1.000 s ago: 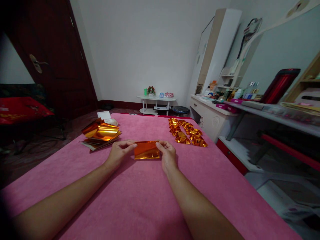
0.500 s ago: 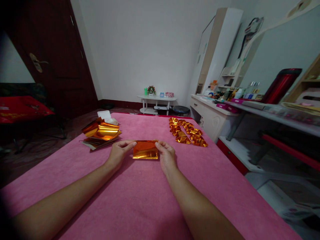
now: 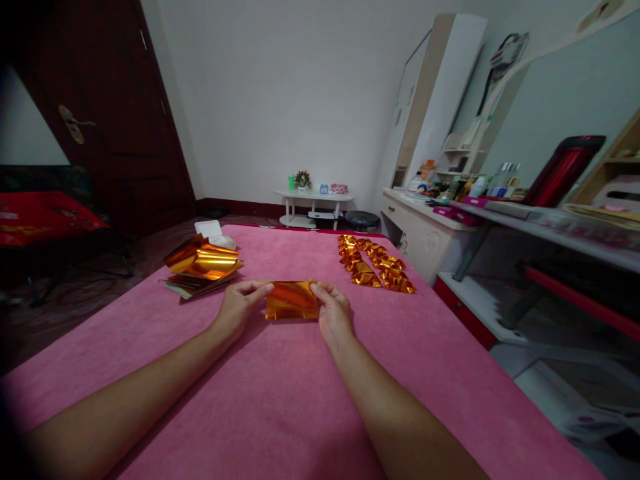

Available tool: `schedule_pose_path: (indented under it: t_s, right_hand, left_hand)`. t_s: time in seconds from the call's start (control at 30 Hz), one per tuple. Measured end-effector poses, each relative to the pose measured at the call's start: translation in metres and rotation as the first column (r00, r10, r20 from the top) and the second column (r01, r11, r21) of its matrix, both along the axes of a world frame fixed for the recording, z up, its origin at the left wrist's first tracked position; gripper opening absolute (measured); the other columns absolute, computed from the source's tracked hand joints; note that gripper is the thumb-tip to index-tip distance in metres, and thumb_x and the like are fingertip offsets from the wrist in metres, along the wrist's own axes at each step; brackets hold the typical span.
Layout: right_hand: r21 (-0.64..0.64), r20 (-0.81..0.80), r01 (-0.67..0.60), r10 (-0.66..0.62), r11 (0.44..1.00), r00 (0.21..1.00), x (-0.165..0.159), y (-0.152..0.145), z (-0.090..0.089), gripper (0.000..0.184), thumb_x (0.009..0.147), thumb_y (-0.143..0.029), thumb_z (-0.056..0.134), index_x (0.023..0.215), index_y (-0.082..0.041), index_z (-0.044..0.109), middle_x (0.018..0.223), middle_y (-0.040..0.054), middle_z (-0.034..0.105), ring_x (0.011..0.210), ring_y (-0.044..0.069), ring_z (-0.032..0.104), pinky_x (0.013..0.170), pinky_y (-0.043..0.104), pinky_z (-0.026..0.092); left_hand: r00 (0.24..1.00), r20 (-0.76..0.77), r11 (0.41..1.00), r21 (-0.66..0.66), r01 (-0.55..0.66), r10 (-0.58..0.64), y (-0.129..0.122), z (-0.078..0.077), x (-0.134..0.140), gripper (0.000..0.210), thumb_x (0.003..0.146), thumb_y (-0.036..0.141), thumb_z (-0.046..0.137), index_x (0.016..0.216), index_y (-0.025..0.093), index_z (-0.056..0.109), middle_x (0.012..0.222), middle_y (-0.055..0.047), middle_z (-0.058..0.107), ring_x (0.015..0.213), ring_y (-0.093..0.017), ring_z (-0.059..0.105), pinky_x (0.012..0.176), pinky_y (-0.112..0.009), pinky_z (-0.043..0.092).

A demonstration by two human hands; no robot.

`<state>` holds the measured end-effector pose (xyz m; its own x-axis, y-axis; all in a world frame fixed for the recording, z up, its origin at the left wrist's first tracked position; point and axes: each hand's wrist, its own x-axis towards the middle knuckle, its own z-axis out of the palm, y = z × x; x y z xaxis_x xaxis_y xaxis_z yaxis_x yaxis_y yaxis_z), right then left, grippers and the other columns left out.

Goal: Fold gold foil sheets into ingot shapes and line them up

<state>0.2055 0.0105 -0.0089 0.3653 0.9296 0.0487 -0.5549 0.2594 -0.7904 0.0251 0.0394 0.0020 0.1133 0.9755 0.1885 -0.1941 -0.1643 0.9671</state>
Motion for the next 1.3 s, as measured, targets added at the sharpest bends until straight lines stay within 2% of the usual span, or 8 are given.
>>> schedule_pose_path:
  t_s: [0.17,0.37,0.67,0.77,1.0,1.3]
  right_hand:
    - [-0.03,-0.026,-0.011,0.01,0.999,1.0,0.0003,-0.0004,0.0001,0.023,0.05,-0.019,0.083,0.064,-0.019,0.065,0.076,0.0031,0.074,0.071,0.02,0.068,0.068,0.033,0.056]
    - [-0.047,-0.066,-0.025,0.022,0.999,0.998,-0.0017,-0.0015,0.0012,0.023,0.048,-0.017,0.083,0.064,-0.018,0.066,0.076,0.001,0.073,0.068,0.015,0.067,0.07,0.027,0.054]
    - [-0.053,-0.08,-0.05,0.046,0.997,0.996,-0.0033,-0.0017,0.0006,0.024,0.05,-0.021,0.083,0.068,-0.018,0.066,0.068,-0.0012,0.07,0.063,0.013,0.063,0.063,0.025,0.051]
    - [-0.05,-0.084,-0.048,0.044,0.998,0.995,-0.0039,-0.0016,0.0008,0.024,0.05,-0.021,0.083,0.066,-0.019,0.065,0.067,-0.002,0.069,0.063,0.013,0.063,0.065,0.024,0.051]
    - [-0.057,-0.092,-0.033,0.028,0.998,0.995,-0.0069,-0.0032,0.0036,0.024,0.051,-0.022,0.083,0.066,-0.018,0.065,0.065,-0.0014,0.068,0.061,0.014,0.063,0.064,0.027,0.052]
    - [-0.048,-0.045,0.018,-0.021,0.999,0.999,-0.0074,-0.0062,0.0076,0.024,0.053,-0.023,0.082,0.069,-0.017,0.065,0.067,-0.0022,0.069,0.061,0.012,0.061,0.063,0.024,0.05]
  left_hand:
    - [0.999,-0.023,1.0,0.009,-0.025,0.026,0.0006,0.0029,0.0001,0.025,0.064,0.036,0.077,0.072,0.013,0.073,0.074,-0.007,0.072,0.062,-0.015,0.063,0.062,-0.025,0.05]
    - [0.996,-0.056,0.998,0.036,-0.061,0.063,0.0017,0.004,-0.0005,0.021,0.064,0.034,0.077,0.069,0.014,0.073,0.069,-0.004,0.072,0.059,-0.014,0.062,0.06,-0.025,0.049]
    - [0.99,-0.085,0.985,0.14,-0.101,0.114,0.0014,0.0069,-0.002,0.014,0.065,0.028,0.076,0.069,0.015,0.073,0.079,-0.005,0.073,0.072,-0.016,0.065,0.072,-0.026,0.05]
    - [0.99,-0.079,0.983,0.155,-0.101,0.114,0.0014,0.006,-0.0024,0.012,0.066,0.027,0.075,0.069,0.016,0.073,0.08,-0.004,0.073,0.074,-0.016,0.065,0.073,-0.026,0.05]
    - [0.991,-0.081,0.984,0.153,-0.091,0.105,0.0015,0.0047,-0.0032,0.013,0.067,0.029,0.075,0.07,0.016,0.073,0.08,-0.004,0.073,0.075,-0.016,0.064,0.074,-0.025,0.05]
    - [0.992,-0.093,0.988,0.131,-0.078,0.09,0.0011,0.0062,-0.0026,0.015,0.068,0.03,0.074,0.07,0.016,0.074,0.077,-0.005,0.073,0.071,-0.016,0.064,0.069,-0.025,0.049]
